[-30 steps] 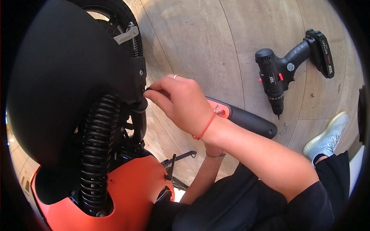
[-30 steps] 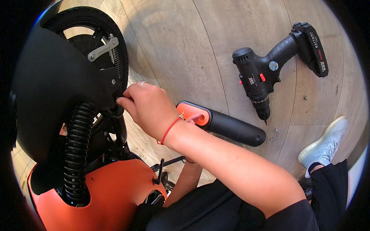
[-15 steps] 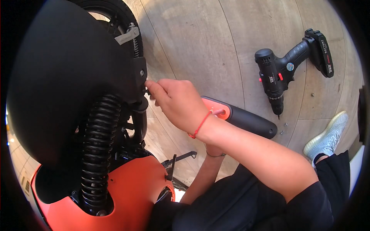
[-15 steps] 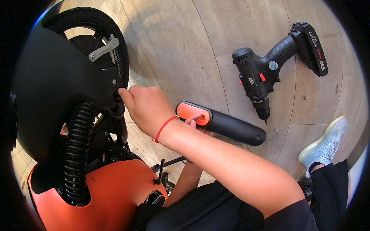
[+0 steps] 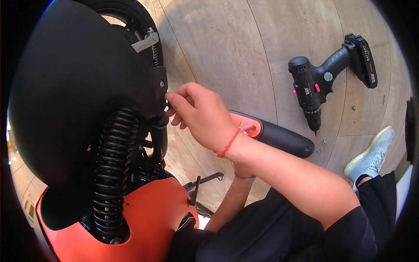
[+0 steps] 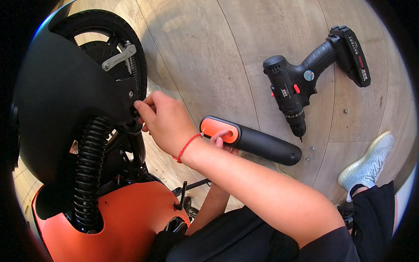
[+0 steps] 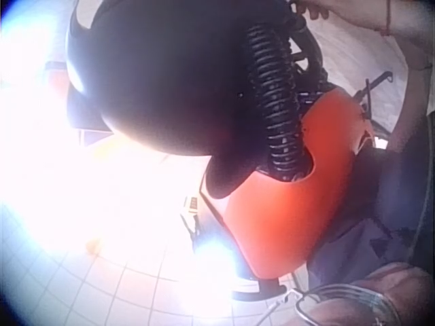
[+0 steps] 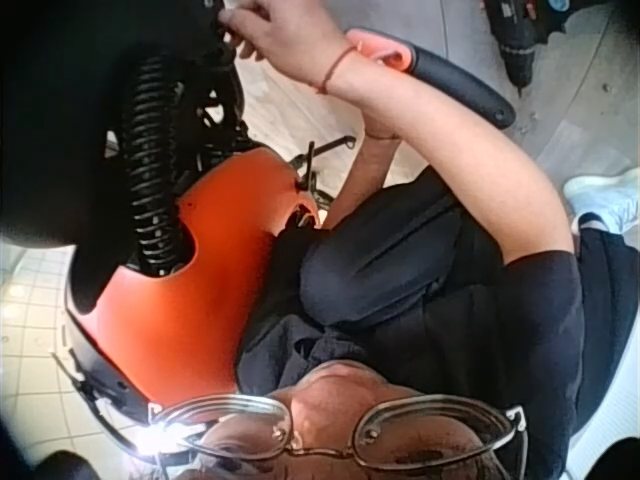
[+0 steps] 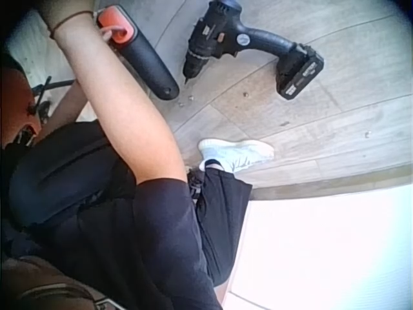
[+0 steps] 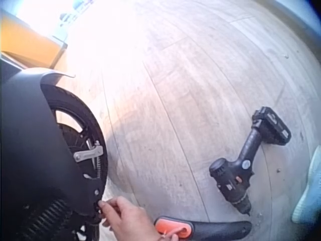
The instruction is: Installing plastic panels and screws on a motorcycle using hand tools and an electric drill.
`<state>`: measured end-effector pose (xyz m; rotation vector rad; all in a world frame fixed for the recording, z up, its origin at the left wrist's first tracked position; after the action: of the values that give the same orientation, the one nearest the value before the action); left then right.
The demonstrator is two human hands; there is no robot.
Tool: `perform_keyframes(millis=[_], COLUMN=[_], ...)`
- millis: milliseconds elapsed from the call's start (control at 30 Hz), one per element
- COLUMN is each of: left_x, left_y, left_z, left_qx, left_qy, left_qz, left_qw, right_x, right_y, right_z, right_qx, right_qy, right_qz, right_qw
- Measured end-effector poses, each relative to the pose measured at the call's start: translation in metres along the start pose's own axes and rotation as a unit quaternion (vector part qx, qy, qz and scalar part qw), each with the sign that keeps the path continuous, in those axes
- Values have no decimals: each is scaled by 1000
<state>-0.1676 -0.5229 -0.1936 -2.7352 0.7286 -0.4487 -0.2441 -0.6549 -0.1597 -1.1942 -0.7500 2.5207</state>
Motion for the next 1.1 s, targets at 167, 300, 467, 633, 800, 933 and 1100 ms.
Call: perform_keyframes(millis=[167,300,467,633,800,933,1100], left_x=[-3,-2,-8,-12,-8,-9,-7], left_y=[-2,2,-3,-29,-21,-15,-22], left_z=[1,-1,15,59,41,29,50], left_qx=[-10,-22,24,225,190,164,186], left_qy=[11,21,-48,-334,-284,-247,-305], left_qz=[9,16,-5,-113,-116,-119,-134], left_qw=[1000,999,999,908,933,948,924], right_x=[6,2,-6,2,-7,-2,-6], right_y=[-8,-3,3,-4,4,0,-4], right_z=[18,19,-1,13,5,12,42], right_qx=[98,92,-24,83,-12,51,164], right_qy=[-110,-128,-166,-136,-211,-221,-210], right_qz=[-19,2,73,8,84,38,7], right_qw=[989,988,983,987,974,973,964])
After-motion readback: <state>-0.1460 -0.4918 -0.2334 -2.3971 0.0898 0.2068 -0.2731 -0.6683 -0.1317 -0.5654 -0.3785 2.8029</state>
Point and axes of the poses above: each hand's wrist, its own y-axis towards the middle knuckle, its own x-axis out of the back of the hand, z = x × y, the point moved 10 cm from there along y, towards the middle knuckle, and after that the axes turned 2 degrees about z, right-handed, at the moved point
